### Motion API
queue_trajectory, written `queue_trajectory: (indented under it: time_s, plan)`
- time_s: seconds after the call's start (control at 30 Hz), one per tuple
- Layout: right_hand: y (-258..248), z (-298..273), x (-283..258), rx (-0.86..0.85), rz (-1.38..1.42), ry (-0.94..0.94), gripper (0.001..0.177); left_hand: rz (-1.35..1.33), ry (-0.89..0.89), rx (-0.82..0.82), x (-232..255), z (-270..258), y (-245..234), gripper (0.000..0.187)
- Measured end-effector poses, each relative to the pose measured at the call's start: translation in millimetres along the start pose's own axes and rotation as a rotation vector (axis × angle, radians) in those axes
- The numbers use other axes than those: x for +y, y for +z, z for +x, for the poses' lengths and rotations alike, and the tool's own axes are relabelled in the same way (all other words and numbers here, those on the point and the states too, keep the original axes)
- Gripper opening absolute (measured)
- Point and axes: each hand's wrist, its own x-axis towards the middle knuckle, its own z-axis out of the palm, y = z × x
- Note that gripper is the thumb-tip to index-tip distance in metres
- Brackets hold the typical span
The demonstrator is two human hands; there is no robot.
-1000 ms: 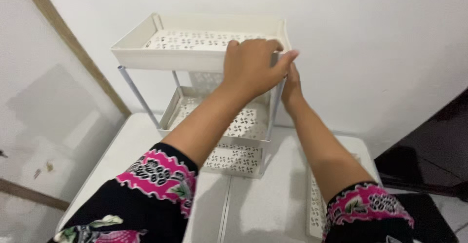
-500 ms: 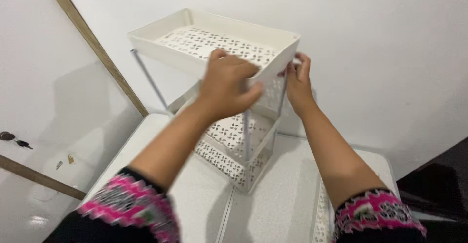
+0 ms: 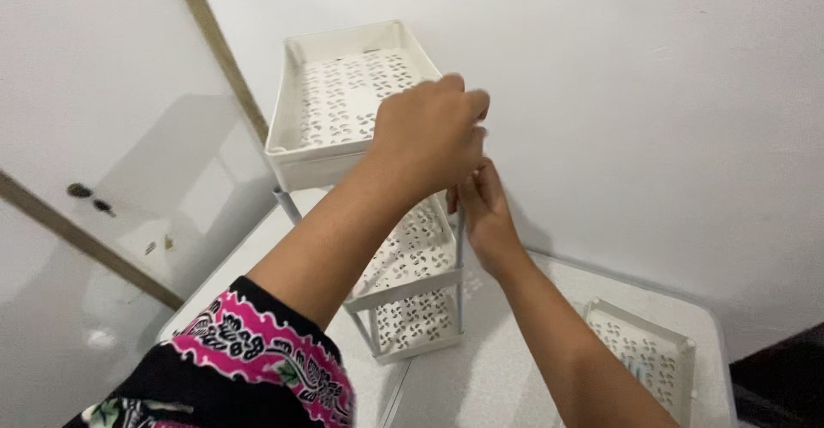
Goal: The person assembles a white plastic three-tier storage rack by inserting vertical poles into perforated trays and stacking them. They repeatedly insert and remove poles to adjust the structure, then place the final tray on top and secure it.
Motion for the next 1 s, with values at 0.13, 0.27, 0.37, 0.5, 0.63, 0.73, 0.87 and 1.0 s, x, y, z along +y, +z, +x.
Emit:
queue_trajectory:
  time_s: [0.13, 0.27, 0.37, 0.5, 0.63, 0.73, 0.87, 1.0]
  plan:
    - [33, -16, -7, -0.028, 0.030, 0.083, 0.027, -0.023, 0.002, -0.200, -13, -24, -5, 0.027]
    - [46, -16, -3, 0.047, 0.122, 0.118, 0.030, -0.004, 0.070, -0.211, -27, -37, 3, 0.028]
    - [58, -18, 5, 0.049, 0.090, 0.051, 0.030, 0.056, 0.156, 0.036, -34, -42, 12, 0.042]
    - [72, -19, 11, 0.123, 0.085, -0.016, 0.030, 0.023, 0.185, 0.222, -38, -41, 25, 0.038]
    - [83, -21, 8, 0.184, 0.012, -0.040, 0.033, -0.007, 0.122, 0.233, -37, -41, 30, 0.041]
    - [86, -21, 7, 0.188, 0.013, -0.064, 0.033, -0.011, 0.139, 0.303, -35, -42, 31, 0.039]
    - [89, -22, 14, 0.183, 0.085, -0.136, 0.028, -0.027, 0.180, 0.403, -38, -44, 25, 0.031]
    - [89, -24, 21, 0.273, -0.230, -0.092, 0.033, -0.114, 0.144, 0.345, -52, -30, 15, 0.028]
